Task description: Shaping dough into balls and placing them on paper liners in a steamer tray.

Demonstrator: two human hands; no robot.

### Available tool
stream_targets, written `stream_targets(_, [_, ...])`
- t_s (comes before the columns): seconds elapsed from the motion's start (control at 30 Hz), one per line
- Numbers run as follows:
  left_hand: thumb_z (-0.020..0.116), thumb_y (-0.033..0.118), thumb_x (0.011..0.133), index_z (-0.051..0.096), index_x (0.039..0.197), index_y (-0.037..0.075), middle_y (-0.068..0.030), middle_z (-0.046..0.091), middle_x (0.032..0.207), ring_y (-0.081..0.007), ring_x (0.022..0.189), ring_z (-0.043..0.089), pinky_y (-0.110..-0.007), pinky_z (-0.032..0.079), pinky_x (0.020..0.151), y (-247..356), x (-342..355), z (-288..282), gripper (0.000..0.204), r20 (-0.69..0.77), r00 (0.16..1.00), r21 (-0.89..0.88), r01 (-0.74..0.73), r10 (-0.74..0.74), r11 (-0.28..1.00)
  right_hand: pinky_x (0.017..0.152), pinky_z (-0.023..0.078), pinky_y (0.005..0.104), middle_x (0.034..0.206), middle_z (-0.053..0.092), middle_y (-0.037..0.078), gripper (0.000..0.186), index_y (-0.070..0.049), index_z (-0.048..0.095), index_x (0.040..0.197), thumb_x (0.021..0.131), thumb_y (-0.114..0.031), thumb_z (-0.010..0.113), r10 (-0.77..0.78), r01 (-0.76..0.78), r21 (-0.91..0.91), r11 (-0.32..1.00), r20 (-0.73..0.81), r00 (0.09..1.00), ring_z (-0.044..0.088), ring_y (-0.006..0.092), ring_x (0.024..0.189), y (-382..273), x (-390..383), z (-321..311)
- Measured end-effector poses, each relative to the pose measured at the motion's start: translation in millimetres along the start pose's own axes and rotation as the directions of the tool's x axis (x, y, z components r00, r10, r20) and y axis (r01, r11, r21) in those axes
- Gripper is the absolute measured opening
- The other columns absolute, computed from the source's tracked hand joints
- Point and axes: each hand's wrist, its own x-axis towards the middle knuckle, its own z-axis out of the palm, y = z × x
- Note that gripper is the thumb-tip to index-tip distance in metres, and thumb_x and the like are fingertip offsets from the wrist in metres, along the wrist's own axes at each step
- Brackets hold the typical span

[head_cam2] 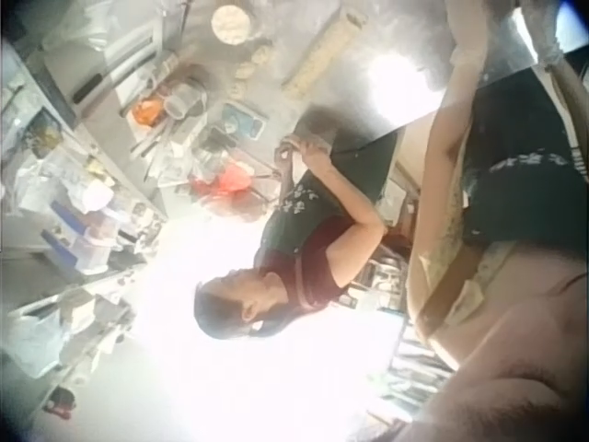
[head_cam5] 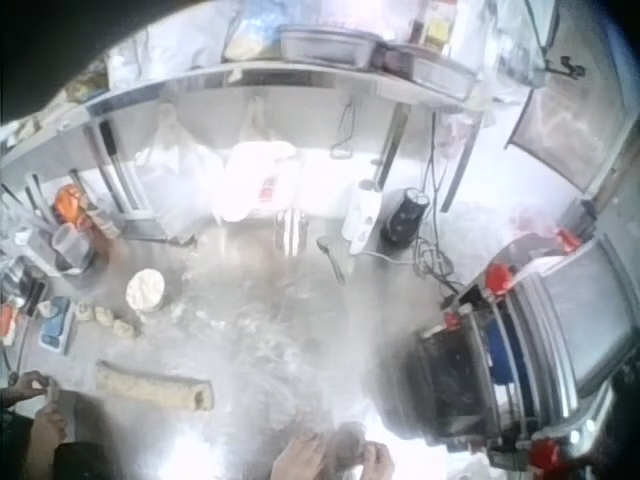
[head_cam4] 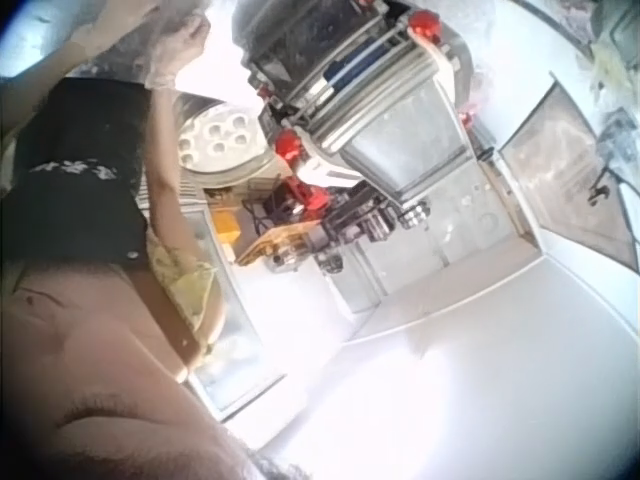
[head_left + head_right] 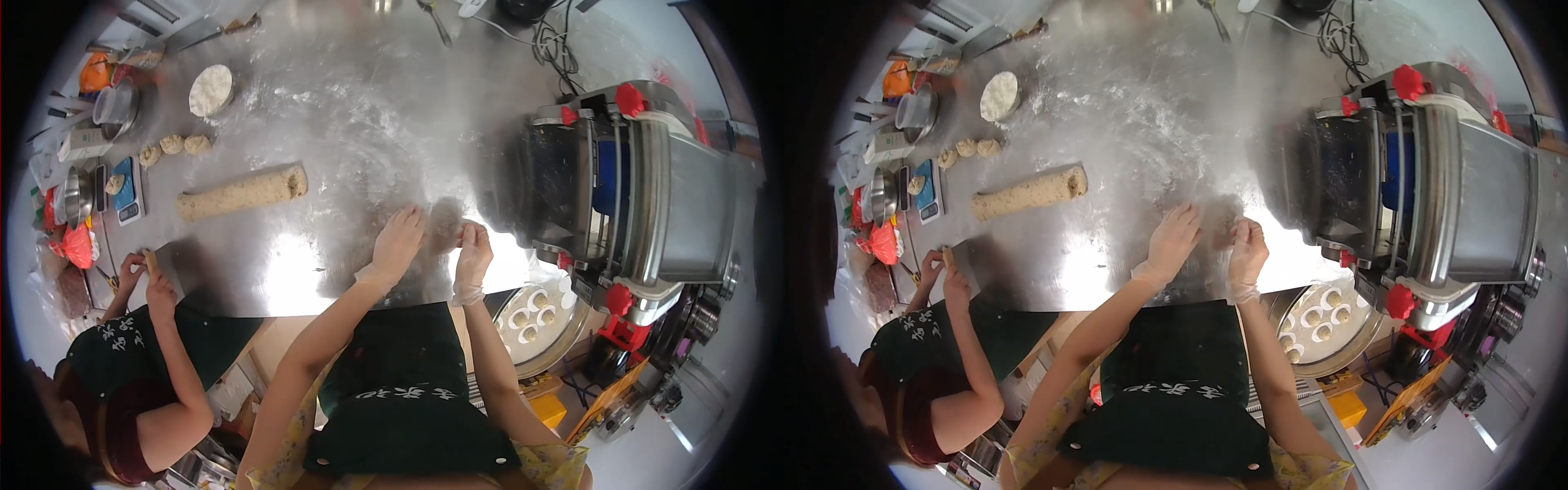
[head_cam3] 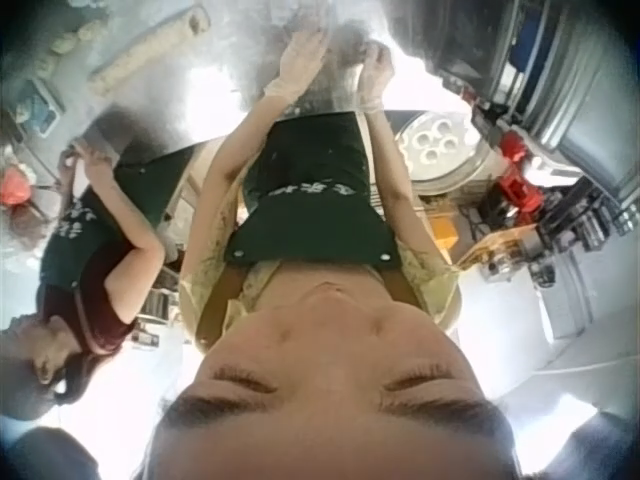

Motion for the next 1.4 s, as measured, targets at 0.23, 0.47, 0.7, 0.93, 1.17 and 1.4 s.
stream_targets(0.23, [0.061,0.013,0.097,0.061,0.12,0.002,-0.0086,0.063,0.114,-0.0155,0.107,0.059,-0.03,0.047,0.096,71.9,21.3,-99.6,0.026,0.088,0.682,-0.973,0.216,-0.726,0.085,0.097,0.047,0.0288,0.129,0.059,0.01,0.046,-0.002,0.045,0.143,0.103,-0.025,0.049,-0.364,0.245,0.439,0.864,0.21,0.907,0.057,0.0176,0.115,-73.9,-55.4,40.8])
stream_targets(0.47, [0.083,0.023,0.073,0.05,0.138,0.001,-0.0259,0.04,0.15,-0.039,0.134,0.047,-0.051,0.006,0.121,80.6,15.7,-199.2,0.076,-0.456,0.854,-0.418,0.045,-0.252,0.907,0.111,0.04,0.0355,0.14,0.052,0.011,0.054,-0.003,0.043,0.145,0.103,-0.037,0.05,-0.287,-0.512,0.642,0.571,0.74,0.608,0.051,0.023,0.129,-154.2,-40.3,21.9])
stream_targets(0.7, [0.073,0.01,0.086,0.054,0.132,0.001,-0.0151,0.061,0.131,-0.0214,0.119,0.057,-0.036,0.044,0.105,89.5,6.2,-185.8,0.051,-0.206,0.827,-0.958,-0.06,-0.523,0.281,0.114,0.036,0.0392,0.147,0.046,0.014,0.061,-0.001,0.039,0.145,0.103,-0.045,0.046,-0.321,-0.52,0.7,0.489,0.699,0.639,0.045,0.0246,0.136,-169.8,-71.3,40.4])
stream_targets(0.93, [0.08,0.018,0.077,0.044,0.144,0.002,-0.0231,0.053,0.139,-0.039,0.148,0.022,-0.049,0.009,0.121,86.3,2.2,-222.5,0.078,-0.306,0.941,-0.383,0.016,-0.143,0.923,0.113,0.038,0.0405,0.147,0.044,0.016,0.067,0.0,0.039,0.144,0.101,-0.05,0.045,-0.21,-0.553,0.57,0.608,0.786,0.581,0.046,0.0258,0.135,-180.4,-53.0,14.0])
stream_targets(1.17, [0.073,0.022,0.09,0.06,0.127,0.001,-0.0076,0.065,0.125,-0.018,0.119,0.056,-0.035,0.04,0.108,93.9,1.4,-198.2,0.045,-0.213,0.866,-0.974,-0.152,-0.452,0.168,0.118,0.03,0.0403,0.151,0.04,0.015,0.079,0.0,0.033,0.148,0.098,-0.06,0.042,-0.295,-0.49,0.684,0.541,0.699,0.651,0.038,0.0254,0.14,-173.1,-72.5,23.8])
stream_targets(1.4, [0.082,0.022,0.075,0.054,0.138,0.006,-0.0244,0.042,0.149,-0.0405,0.145,0.03,-0.048,0.027,0.117,96.3,5.5,-228.6,0.07,-0.372,0.926,-0.093,0.038,-0.07,0.995,0.112,0.04,0.0399,0.144,0.048,0.016,0.066,0.0,0.042,0.143,0.101,-0.051,0.046,-0.147,-0.65,0.52,0.555,0.83,0.538,0.047,0.0259,0.133,-180.8,-52.0,5.3])
